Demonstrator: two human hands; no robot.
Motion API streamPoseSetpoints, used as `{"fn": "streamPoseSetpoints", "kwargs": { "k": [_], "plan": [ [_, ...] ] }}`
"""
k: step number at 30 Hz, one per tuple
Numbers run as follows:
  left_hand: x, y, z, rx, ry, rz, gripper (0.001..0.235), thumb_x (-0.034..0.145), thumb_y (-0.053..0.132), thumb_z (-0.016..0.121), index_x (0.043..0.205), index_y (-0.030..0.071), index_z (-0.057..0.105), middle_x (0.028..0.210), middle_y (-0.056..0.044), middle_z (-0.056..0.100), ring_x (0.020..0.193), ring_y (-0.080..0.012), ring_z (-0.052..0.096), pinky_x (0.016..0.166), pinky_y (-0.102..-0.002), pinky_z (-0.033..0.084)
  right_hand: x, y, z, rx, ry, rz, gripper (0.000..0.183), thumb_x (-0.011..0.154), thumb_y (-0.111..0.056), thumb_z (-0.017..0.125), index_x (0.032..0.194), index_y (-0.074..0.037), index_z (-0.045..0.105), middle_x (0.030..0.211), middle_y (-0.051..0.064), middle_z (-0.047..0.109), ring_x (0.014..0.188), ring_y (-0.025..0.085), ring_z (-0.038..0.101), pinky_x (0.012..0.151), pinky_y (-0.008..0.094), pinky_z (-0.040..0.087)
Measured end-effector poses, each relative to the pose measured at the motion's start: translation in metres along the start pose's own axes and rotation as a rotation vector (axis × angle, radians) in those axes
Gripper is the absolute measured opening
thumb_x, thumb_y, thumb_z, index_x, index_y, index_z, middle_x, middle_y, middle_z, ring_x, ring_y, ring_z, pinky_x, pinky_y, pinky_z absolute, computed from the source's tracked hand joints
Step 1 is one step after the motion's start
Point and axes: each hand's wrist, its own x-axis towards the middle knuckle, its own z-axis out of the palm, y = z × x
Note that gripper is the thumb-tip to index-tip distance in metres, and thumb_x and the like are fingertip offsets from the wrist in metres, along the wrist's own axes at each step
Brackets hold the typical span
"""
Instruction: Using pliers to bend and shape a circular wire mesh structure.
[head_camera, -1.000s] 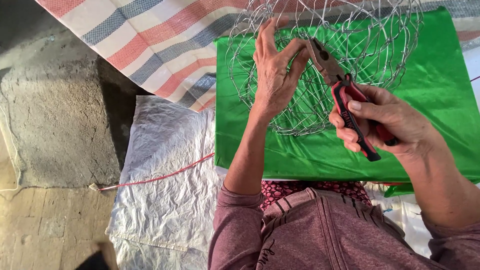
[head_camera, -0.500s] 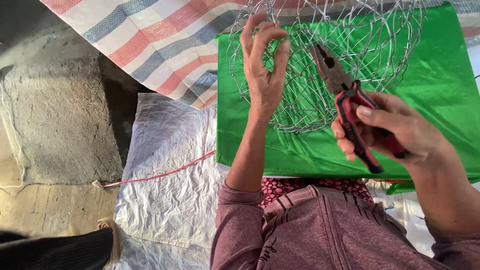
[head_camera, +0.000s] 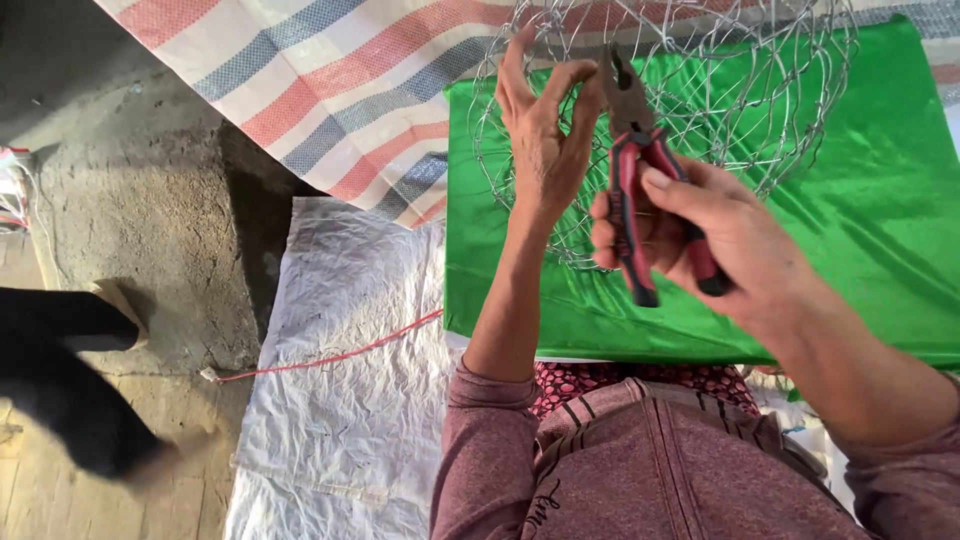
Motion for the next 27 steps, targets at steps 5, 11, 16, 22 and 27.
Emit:
{"fn": "streamPoseSetpoints", "kwargs": {
  "k": [5, 11, 16, 22, 27],
  "plan": [
    [0.002, 0.003, -0.002, -0.010, 0.003, 0.020, 0.012, 0.096, 0.024, 0.069, 0.108, 0.020, 0.071, 0.159, -0.014, 0.030, 0.150, -0.0402, 0.034, 0.126, -0.055, 0.035, 0.008, 0.007, 0.022, 0.068, 0.098, -0.022, 0.022, 0.104, -0.008, 0.054, 0.122, 0.004, 0.054, 0.104, 0.021, 0.071, 0.084, 0.028, 0.074, 0.077, 0.037, 0.066],
    [0.003, 0.007, -0.007, -0.020, 0.003, 0.003, 0.015, 0.091, 0.011, 0.071, 0.106, 0.014, 0.071, 0.158, -0.015, 0.031, 0.148, -0.0405, 0.036, 0.125, -0.054, 0.036, 0.013, 0.010, 0.024, 0.044, 0.139, -0.013, 0.021, 0.104, -0.009, 0.054, 0.122, 0.003, 0.054, 0.103, 0.019, 0.070, 0.078, 0.025, 0.070, 0.067, 0.033, 0.061],
    [0.001, 0.008, -0.004, 0.022, -0.034, -0.011, 0.013, 0.097, 0.017, 0.067, 0.108, 0.015, 0.073, 0.162, -0.018, 0.026, 0.150, -0.0464, 0.032, 0.125, -0.060, 0.034, 0.014, 0.001, 0.009, -0.006, 0.132, 0.043, 0.024, 0.096, -0.006, 0.064, 0.117, 0.000, 0.057, 0.097, 0.017, 0.073, 0.072, 0.023, 0.072, 0.062, 0.029, 0.063],
    [0.001, 0.015, -0.002, 0.013, -0.009, 0.005, 0.005, 0.097, 0.016, 0.067, 0.098, 0.016, 0.071, 0.159, -0.012, 0.026, 0.147, -0.0388, 0.035, 0.121, -0.055, 0.037, 0.012, -0.013, 0.000, -0.122, 0.131, 0.100, 0.025, 0.092, -0.011, 0.068, 0.111, 0.000, 0.056, 0.095, 0.016, 0.068, 0.077, 0.023, 0.069, 0.066, 0.033, 0.062],
    [0.002, 0.008, 0.003, 0.012, 0.018, 0.035, 0.008, 0.092, 0.011, 0.069, 0.099, 0.014, 0.071, 0.155, -0.012, 0.033, 0.145, -0.0378, 0.039, 0.121, -0.054, 0.039, 0.010, -0.014, 0.017, -0.206, 0.225, 0.137, 0.032, 0.097, -0.009, 0.054, 0.127, 0.002, 0.052, 0.109, 0.019, 0.068, 0.090, 0.026, 0.069, 0.078, 0.040, 0.062]
  ]
}}
